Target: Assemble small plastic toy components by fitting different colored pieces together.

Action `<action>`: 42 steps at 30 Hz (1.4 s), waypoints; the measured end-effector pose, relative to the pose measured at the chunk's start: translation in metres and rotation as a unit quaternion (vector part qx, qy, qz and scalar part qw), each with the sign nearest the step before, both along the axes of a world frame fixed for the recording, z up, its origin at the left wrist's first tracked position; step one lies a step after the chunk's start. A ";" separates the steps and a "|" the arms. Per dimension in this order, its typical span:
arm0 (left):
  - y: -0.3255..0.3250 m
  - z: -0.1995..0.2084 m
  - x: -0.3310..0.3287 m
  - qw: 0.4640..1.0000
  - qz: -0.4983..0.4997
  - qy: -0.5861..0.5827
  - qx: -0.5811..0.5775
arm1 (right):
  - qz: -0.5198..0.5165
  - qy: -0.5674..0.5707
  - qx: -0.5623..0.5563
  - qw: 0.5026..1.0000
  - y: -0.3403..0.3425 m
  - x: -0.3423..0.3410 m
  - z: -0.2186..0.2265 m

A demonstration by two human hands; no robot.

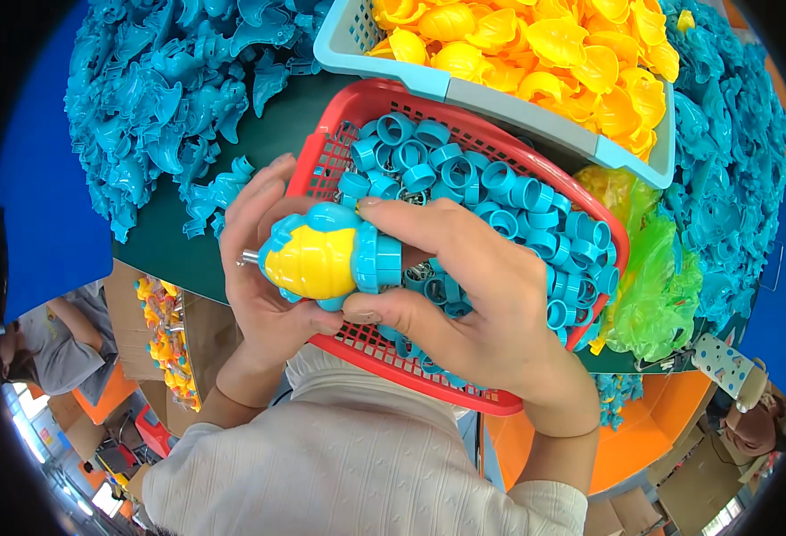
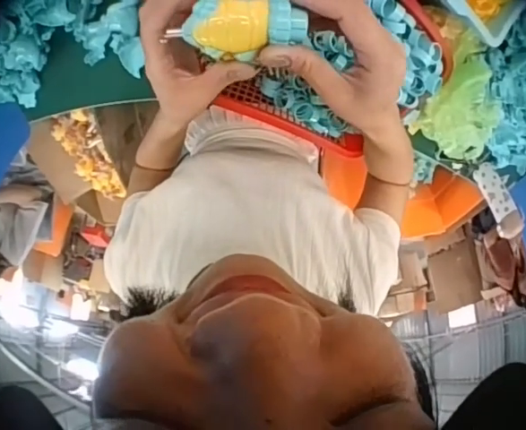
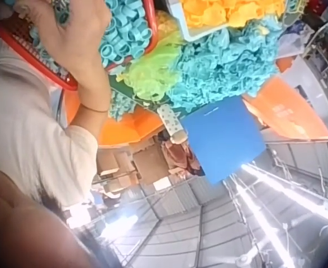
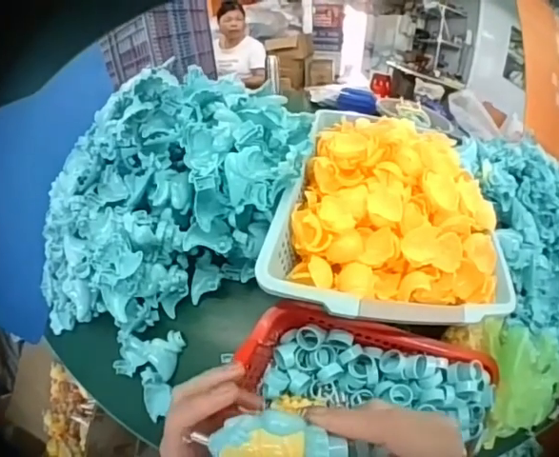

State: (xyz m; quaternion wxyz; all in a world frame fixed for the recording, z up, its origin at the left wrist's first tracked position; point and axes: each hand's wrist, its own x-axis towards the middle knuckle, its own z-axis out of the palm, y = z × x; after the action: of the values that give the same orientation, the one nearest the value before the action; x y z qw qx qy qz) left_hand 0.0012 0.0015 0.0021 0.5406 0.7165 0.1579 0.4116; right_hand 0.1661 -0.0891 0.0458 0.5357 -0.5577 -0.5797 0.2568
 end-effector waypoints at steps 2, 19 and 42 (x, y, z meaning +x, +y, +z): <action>0.000 0.004 0.000 1.000 -0.001 0.006 -0.007 | 0.008 0.043 -0.093 0.995 -0.005 0.000 0.005; -0.011 -0.002 -0.008 0.970 -0.005 -0.096 -0.224 | 0.025 -0.456 -0.180 0.871 0.001 -0.009 -0.022; -0.002 -0.005 -0.006 0.985 -0.150 -0.036 -0.071 | 0.026 0.148 -0.114 0.982 -0.001 -0.003 -0.009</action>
State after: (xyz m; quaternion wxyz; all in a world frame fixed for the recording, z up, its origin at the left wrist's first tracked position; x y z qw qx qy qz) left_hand -0.0050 -0.0008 -0.0027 0.6512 0.6763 0.0580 0.3395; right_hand 0.1631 -0.0897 0.0370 0.5419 -0.5554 -0.4753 0.4148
